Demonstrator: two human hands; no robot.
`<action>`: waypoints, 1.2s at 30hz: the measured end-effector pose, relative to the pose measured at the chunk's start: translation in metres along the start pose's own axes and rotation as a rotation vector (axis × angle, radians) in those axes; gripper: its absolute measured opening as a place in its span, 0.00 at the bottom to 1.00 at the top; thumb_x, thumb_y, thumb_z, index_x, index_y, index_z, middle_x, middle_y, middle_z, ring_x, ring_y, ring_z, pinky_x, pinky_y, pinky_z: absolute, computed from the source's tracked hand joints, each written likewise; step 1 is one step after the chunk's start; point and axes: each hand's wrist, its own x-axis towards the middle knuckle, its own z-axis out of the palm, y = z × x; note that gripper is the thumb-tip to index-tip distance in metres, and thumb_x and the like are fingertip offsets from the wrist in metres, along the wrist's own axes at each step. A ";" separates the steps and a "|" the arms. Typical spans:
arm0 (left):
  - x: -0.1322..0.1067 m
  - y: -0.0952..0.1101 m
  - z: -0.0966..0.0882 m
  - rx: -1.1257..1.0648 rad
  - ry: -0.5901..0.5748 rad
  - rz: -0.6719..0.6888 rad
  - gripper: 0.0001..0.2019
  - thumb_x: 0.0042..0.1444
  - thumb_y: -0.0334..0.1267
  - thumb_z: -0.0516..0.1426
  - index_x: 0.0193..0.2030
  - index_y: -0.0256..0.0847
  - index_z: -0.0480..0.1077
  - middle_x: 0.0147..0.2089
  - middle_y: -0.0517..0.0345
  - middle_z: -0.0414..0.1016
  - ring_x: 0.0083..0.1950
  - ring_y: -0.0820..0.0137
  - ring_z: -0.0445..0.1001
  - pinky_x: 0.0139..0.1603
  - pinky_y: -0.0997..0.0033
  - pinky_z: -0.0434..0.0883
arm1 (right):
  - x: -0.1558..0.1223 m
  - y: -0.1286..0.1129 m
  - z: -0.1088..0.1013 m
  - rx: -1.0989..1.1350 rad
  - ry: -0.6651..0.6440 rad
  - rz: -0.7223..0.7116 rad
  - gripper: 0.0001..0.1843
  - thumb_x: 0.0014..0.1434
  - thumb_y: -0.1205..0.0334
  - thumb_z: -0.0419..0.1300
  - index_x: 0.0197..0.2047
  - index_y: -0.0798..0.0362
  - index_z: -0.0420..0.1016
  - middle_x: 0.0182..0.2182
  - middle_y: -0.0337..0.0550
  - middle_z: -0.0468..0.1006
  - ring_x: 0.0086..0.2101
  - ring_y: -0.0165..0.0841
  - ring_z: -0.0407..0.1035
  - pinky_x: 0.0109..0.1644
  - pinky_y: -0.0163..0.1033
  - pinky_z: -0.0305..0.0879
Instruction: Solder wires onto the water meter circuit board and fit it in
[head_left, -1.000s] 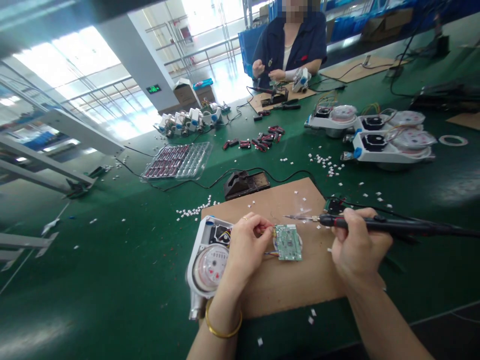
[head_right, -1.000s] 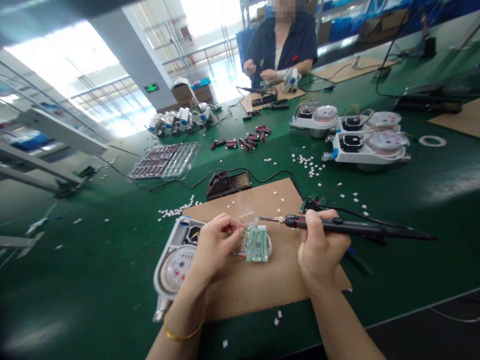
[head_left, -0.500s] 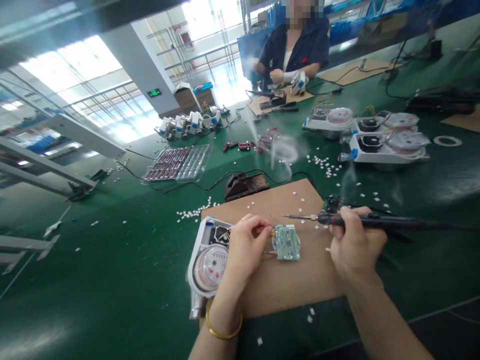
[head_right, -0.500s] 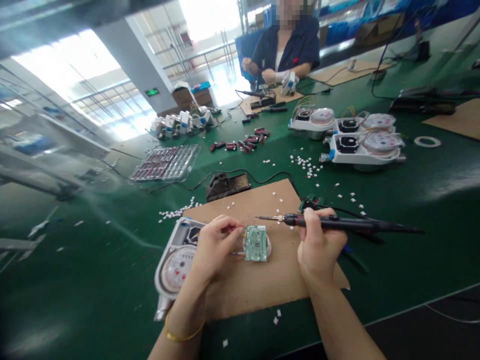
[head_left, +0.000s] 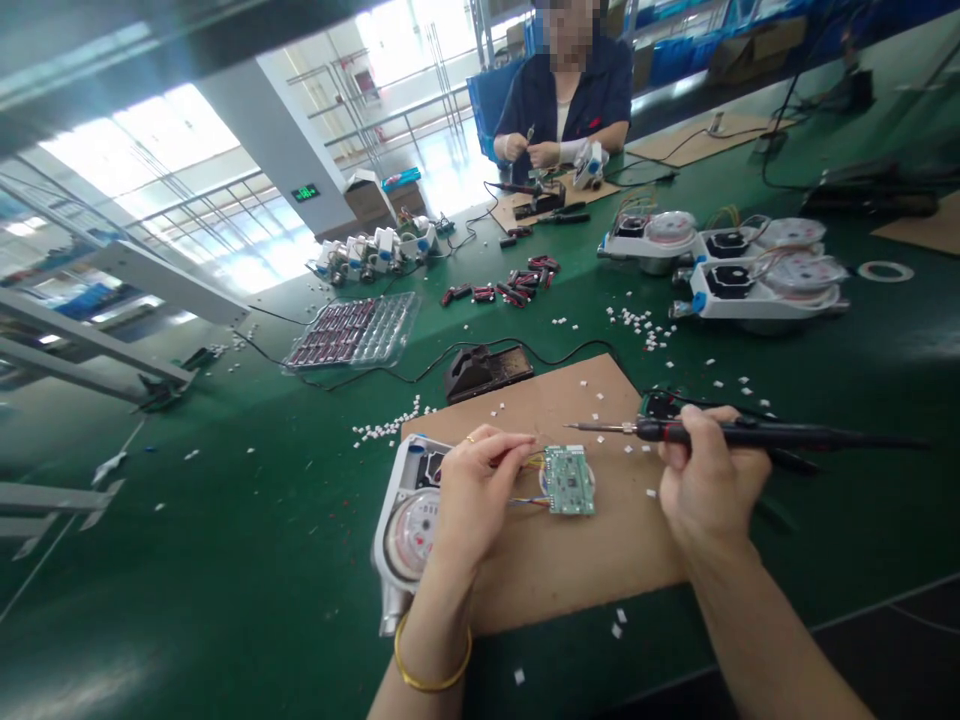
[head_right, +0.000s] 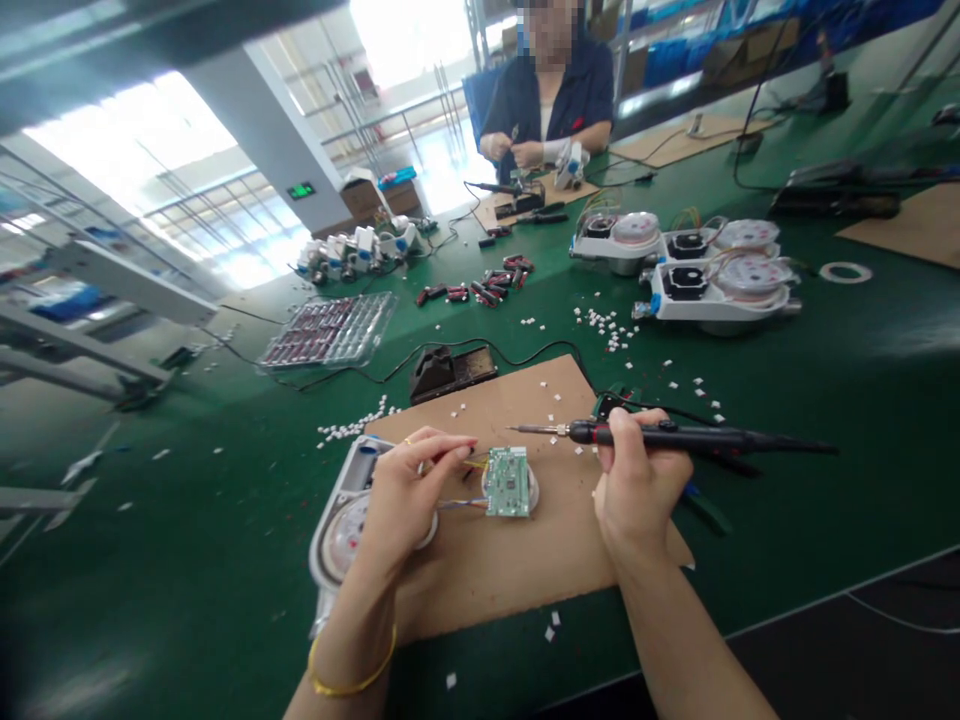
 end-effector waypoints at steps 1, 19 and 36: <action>0.001 0.000 0.001 0.005 -0.011 -0.024 0.06 0.61 0.35 0.60 0.39 0.45 0.80 0.37 0.65 0.75 0.38 0.80 0.71 0.41 0.77 0.64 | 0.000 0.000 0.000 0.003 -0.002 0.005 0.21 0.50 0.61 0.66 0.23 0.57 0.54 0.13 0.33 0.53 0.15 0.24 0.51 0.22 0.32 0.49; 0.004 -0.007 0.016 0.120 -0.076 -0.062 0.04 0.60 0.33 0.58 0.33 0.37 0.73 0.37 0.63 0.74 0.42 0.73 0.68 0.49 0.68 0.58 | -0.002 0.000 -0.001 -0.022 -0.086 0.036 0.22 0.53 0.61 0.65 0.23 0.57 0.54 0.14 0.34 0.52 0.16 0.24 0.51 0.24 0.33 0.50; 0.006 -0.003 0.016 0.173 -0.085 -0.104 0.03 0.57 0.31 0.59 0.33 0.38 0.74 0.35 0.66 0.74 0.41 0.74 0.69 0.52 0.66 0.58 | -0.008 0.015 -0.015 -0.318 -0.148 -0.151 0.21 0.59 0.56 0.64 0.25 0.59 0.59 0.19 0.37 0.59 0.20 0.23 0.56 0.27 0.33 0.55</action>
